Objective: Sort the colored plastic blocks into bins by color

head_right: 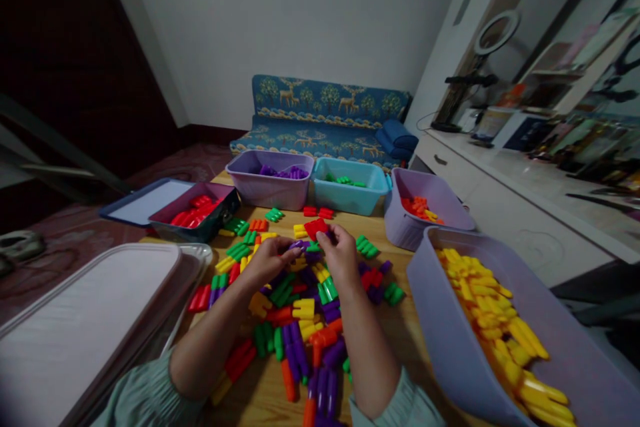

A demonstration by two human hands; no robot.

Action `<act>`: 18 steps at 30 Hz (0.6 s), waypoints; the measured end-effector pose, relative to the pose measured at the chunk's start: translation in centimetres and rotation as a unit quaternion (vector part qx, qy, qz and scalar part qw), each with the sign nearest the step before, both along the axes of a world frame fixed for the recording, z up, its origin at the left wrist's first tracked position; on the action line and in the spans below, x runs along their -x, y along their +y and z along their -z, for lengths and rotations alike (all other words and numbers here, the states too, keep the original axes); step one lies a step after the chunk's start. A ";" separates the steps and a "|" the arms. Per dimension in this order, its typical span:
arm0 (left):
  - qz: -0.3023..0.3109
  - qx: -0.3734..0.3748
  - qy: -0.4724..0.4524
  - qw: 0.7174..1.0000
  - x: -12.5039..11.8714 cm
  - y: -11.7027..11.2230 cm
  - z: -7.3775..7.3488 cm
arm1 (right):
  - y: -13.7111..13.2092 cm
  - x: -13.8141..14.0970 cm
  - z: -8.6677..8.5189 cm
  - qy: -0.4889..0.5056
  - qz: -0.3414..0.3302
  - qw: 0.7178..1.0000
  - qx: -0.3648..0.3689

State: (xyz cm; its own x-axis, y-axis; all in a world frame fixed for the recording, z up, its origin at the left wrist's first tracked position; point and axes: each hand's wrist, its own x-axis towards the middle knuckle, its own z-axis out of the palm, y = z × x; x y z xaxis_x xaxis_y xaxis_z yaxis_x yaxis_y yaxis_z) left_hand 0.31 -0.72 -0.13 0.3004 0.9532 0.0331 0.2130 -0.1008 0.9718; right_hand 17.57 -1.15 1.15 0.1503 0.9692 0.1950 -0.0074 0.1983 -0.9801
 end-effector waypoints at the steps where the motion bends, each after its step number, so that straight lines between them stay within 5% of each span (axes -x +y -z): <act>1: -0.011 0.013 -0.004 1.000 0.0 0.1 0.2 | 0.1 -0.4 0.2 -0.001 0.021 1.000 0.001; 8: -0.123 0.086 -0.162 0.975 0.0 -0.1 -0.6 | -0.1 -1.5 0.5 -0.208 0.026 0.978 0.018; 13: -0.093 0.102 -0.163 0.977 0.1 -0.8 -2.0 | -1.2 0.4 -1.0 -0.143 -0.083 0.984 0.068; 18: -0.047 0.018 -0.137 0.989 -0.3 -0.6 -1.4 | -2.0 1.8 -1.4 -0.124 -0.122 0.982 0.072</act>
